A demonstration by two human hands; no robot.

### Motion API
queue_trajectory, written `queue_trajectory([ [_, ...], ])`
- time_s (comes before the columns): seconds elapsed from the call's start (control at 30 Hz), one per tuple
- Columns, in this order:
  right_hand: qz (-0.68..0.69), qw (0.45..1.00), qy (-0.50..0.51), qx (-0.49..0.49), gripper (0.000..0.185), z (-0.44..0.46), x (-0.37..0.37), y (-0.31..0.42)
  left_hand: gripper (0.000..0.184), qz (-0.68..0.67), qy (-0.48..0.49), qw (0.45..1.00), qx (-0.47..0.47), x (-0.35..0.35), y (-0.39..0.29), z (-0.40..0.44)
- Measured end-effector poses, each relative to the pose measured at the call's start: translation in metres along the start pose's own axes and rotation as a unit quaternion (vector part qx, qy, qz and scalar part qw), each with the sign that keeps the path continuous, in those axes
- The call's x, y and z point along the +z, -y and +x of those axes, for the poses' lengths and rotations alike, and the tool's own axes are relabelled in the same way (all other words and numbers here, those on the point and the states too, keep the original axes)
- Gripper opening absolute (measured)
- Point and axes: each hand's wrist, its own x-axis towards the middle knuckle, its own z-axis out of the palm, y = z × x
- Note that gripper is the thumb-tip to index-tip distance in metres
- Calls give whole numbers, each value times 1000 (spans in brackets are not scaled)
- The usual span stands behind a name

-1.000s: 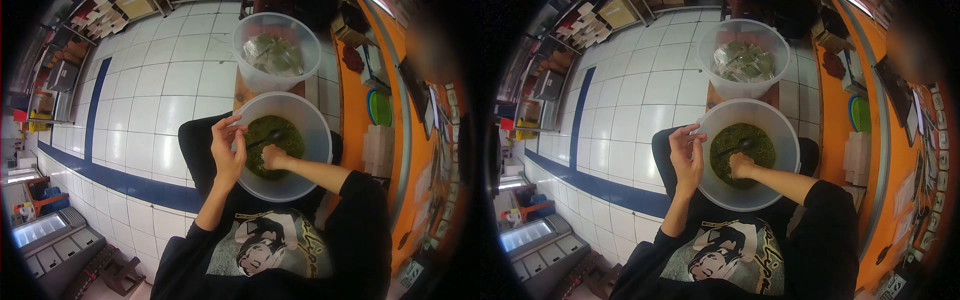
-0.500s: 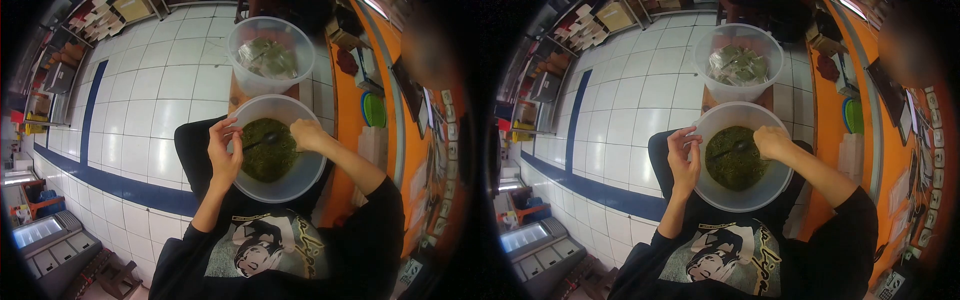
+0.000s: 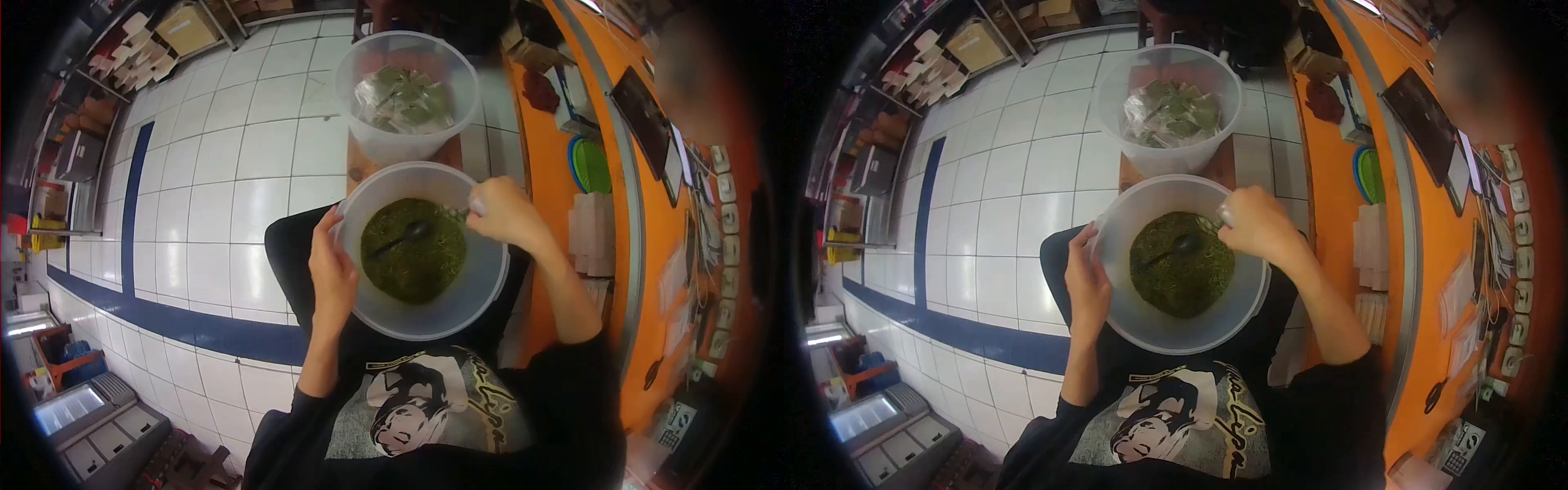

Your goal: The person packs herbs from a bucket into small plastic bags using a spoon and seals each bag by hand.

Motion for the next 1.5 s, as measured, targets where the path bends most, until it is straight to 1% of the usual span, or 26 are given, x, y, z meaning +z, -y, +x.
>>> queue_trajectory([
  [0.07,264,960,-88,-20,14,-13,-7,-31,47,-1,0,1000,10,-4,5,-5],
  [0.1,392,914,-70,74,13,-22,-12,-40,47,1,-2,1000,19,-7,8,-8],
  [0.17,461,868,-163,90,10,-17,15,-81,45,-1,10,999,36,-15,5,-14],
  [0.27,439,877,-163,111,10,35,103,-128,43,-34,-3,999,-26,-21,15,-31],
  [0.3,421,884,-137,148,12,44,106,-116,43,-31,-4,999,-23,-20,15,-33],
  [0.43,465,864,-153,118,17,101,171,-107,32,-30,-35,999,-21,-14,11,-32],
  [0.5,433,894,-52,104,21,111,177,-105,28,-57,-45,997,-31,-10,13,-32],
  [0.57,372,916,-101,113,27,107,180,-110,23,-102,-61,992,-51,-9,18,-34],
  [0.63,394,881,-246,90,34,97,175,-115,22,-84,-63,993,-51,-8,21,-30],
  [0.7,422,854,-268,142,29,63,139,-109,22,-67,-63,994,-56,-7,20,-26],
  [0.77,688,683,-158,189,19,30,105,-106,24,-49,-54,997,-31,-4,14,-16],
  [0.8,687,684,-156,190,19,15,90,-97,24,-49,-55,997,-34,-5,6,-12],
  [0.87,789,593,-147,68,34,-13,60,-70,29,200,-74,975,64,-6,-17,-4],
  [0.93,822,556,-118,-29,44,-33,41,-30,31,147,-79,982,87,-5,-27,0],
  [0.97,850,517,-76,-63,50,-36,41,-12,33,96,-84,986,111,-5,-32,0],
  [1.0,836,540,-25,-100,59,-38,46,2,33,96,-88,986,108,-3,-37,-1],
  [1.03,835,538,34,-109,63,-38,50,19,33,7,-45,996,71,-1,-42,-3],
  [1.07,851,509,87,-98,61,-39,58,34,33,-81,-4,996,33,1,-45,-5],
  [1.1,842,522,108,-84,59,-38,64,46,33,-78,-12,996,31,0,-45,-8],
  [1.17,732,669,70,-107,55,-36,71,60,31,-168,112,978,-60,-3,-42,-12],
  [1.2,732,669,75,-110,55,-34,76,65,26,-213,145,960,-108,-7,-43,-13],
  [1.3,702,698,35,-137,55,-35,83,74,20,-261,190,938,-128,-13,-30,-22],
  [1.37,761,631,145,-39,51,-40,74,76,18,-305,190,919,-165,-15,-26,-24],
  [1.4,760,632,146,-39,51,-39,78,74,16,-348,191,896,-201,-16,-25,-24],
  [1.47,703,701,49,-107,45,-37,91,67,16,-361,180,893,-200,-15,-25,-23],
  [1.5,702,703,51,-107,45,-40,88,62,16,-371,171,890,-200,-15,-25,-23],
])
